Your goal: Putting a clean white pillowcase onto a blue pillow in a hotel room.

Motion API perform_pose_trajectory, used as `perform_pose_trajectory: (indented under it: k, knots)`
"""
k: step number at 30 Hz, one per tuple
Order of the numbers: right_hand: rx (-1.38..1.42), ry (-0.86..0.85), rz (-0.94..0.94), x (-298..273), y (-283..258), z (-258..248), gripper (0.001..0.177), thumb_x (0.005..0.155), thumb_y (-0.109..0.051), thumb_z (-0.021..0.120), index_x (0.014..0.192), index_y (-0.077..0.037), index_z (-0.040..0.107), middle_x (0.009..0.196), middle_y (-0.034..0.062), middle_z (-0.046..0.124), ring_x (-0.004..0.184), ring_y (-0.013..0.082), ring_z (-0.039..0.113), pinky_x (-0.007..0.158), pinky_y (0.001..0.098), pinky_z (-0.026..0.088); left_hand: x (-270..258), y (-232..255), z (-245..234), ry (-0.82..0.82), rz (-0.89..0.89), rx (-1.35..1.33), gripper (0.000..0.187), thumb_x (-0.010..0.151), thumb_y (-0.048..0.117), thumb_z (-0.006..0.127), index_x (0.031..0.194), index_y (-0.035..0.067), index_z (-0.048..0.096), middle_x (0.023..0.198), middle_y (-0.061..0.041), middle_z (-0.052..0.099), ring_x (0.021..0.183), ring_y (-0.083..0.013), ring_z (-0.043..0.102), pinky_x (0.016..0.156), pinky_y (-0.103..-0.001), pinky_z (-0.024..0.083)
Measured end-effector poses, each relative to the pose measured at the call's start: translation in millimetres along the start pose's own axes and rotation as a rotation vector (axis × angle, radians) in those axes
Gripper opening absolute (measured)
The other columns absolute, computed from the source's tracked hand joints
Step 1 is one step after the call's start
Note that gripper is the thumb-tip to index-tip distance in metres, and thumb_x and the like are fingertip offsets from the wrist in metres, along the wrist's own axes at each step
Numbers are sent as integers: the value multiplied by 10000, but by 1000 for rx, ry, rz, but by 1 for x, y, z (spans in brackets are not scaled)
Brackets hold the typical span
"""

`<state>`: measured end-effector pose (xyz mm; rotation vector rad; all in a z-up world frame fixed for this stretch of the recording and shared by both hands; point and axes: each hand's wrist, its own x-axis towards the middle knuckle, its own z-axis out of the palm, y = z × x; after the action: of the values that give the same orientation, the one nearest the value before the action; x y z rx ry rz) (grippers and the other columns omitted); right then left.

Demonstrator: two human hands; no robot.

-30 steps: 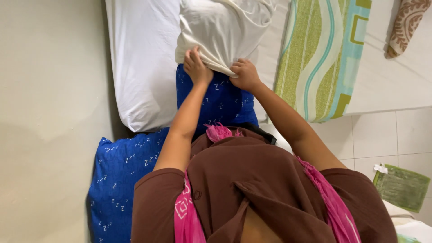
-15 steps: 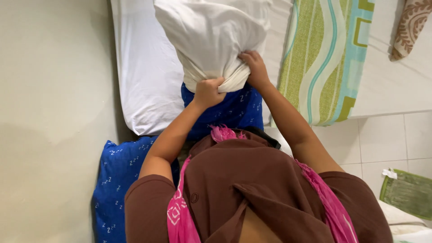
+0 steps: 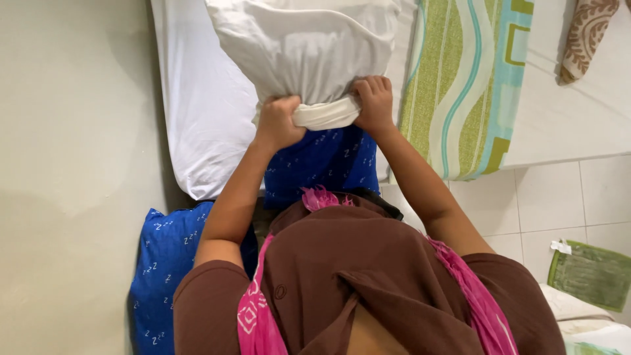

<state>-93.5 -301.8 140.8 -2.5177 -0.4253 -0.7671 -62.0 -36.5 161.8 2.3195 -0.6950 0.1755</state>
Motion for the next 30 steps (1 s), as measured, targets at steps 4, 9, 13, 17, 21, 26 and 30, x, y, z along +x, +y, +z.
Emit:
perform_pose_trajectory:
  k: [4, 9, 13, 17, 21, 26, 30]
  knots:
    - [79, 267, -63, 12, -28, -16, 352, 827, -154, 796, 1123, -59, 630, 1073, 112, 680, 1011, 341, 637, 915, 449, 494, 0, 38, -19, 70, 200, 55, 293, 680, 142, 720, 933, 40, 613, 882, -166, 664, 882, -400, 644, 875, -504, 479]
    - [227, 268, -173, 9, -58, -22, 347, 770, -219, 830, 999, -68, 618, 884, 130, 616, 866, 358, 609, 824, 458, 489, 19, 44, -24, 407, 282, 317, 483, 801, 74, 697, 1281, 47, 648, 1136, -168, 661, 1062, -349, 641, 938, -466, 460]
    - [184, 100, -159, 11, -41, -16, 310, 816, -172, 804, 1032, -56, 614, 884, 125, 625, 850, 331, 638, 818, 439, 501, 21, 20, -7, 322, 241, 166, 373, 816, 128, 719, 1177, 75, 644, 1112, -146, 684, 1085, -359, 656, 953, -464, 500]
    - [65, 100, 357, 29, -10, -12, 403, 1029, -20, 620, 1423, -84, 670, 925, 98, 645, 792, 263, 656, 692, 360, 535, 9, 29, 13, 45, 259, 144, 401, 730, 177, 737, 1105, 68, 643, 1003, -154, 689, 925, -372, 686, 870, -486, 544]
    - [53, 396, 142, 40, -21, -18, 308, 935, -29, 698, 1231, -106, 737, 942, 128, 618, 816, 273, 639, 698, 337, 547, 1, 68, 13, -160, 161, 189, 374, 789, 228, 746, 1074, 35, 600, 940, -176, 667, 889, -385, 693, 807, -497, 558]
    - [77, 296, -80, 5, -28, 0, 306, 895, -190, 809, 1130, -28, 698, 884, 85, 589, 825, 267, 614, 695, 413, 497, 34, -25, 6, 383, 156, 353, 420, 862, -27, 584, 1280, 14, 596, 1109, -196, 643, 873, -342, 680, 678, -429, 574]
    - [-9, 201, -67, -2, -26, 5, 217, 870, -51, 715, 1083, -86, 699, 956, 68, 601, 891, 277, 612, 759, 427, 518, 35, -35, -6, 517, 59, 389, 352, 920, -96, 544, 1223, 66, 618, 1113, -122, 658, 899, -294, 703, 719, -396, 595]
